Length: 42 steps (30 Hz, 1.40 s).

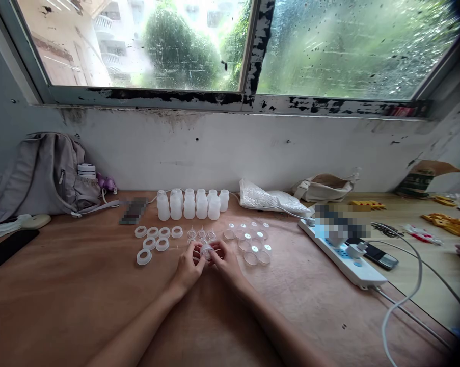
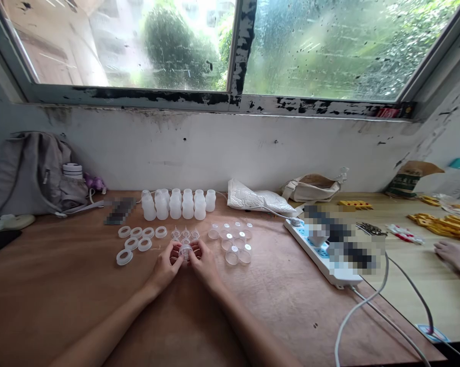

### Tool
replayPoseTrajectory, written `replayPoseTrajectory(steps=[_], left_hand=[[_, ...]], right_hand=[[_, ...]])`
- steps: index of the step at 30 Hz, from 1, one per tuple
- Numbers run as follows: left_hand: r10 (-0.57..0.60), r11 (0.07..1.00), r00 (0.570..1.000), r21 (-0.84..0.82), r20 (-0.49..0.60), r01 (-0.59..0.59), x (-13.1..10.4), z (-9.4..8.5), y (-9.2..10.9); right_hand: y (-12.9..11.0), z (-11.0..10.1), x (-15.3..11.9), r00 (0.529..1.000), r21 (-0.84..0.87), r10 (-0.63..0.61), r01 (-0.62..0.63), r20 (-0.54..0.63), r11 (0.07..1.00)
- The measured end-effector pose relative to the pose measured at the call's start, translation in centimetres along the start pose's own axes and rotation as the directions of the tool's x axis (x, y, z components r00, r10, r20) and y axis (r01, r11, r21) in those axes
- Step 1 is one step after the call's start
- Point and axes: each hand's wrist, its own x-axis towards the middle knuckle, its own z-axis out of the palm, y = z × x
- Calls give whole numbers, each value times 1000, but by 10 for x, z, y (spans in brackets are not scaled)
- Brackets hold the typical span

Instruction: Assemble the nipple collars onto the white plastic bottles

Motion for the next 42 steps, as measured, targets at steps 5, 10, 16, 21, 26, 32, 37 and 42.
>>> replayPoseTrajectory(steps=[5, 10, 16, 21, 26, 32, 37, 42], left_hand=[[10, 1000, 1000, 4, -13, -10, 1, 1, -4], [47, 996, 997, 78, -58, -42, 3, 1, -9], [64, 993, 995, 105, -73, -57, 4, 0, -11], [59, 991, 996, 126, -70, -50, 5, 1, -11], [47, 988, 995, 151, -89, -33, 5, 1, -10], [47, 981, 993, 191, -105, -26, 5, 2, -8], [54, 978, 994, 206, -93, -34, 5, 4, -9], [62, 973, 993, 227, -97, -38, 4, 4, -8]], right_hand=[[5, 0, 1, 999, -31, -50, 51, 14, 998], [7, 1, 0, 998, -14, -59, 59, 27, 998], [9, 2, 0, 997, -17, -67, 68, 41, 998], [11, 2, 1, 996, -38, -83, 84, 35, 996], [14, 2, 1, 995, -67, -100, 102, 25, 993], [15, 4, 1, 994, -131, -110, 106, -22, 986], [11, 3, 1, 989, -205, -141, 129, -44, 970], [9, 4, 0, 989, -229, -145, 131, -42, 964]])
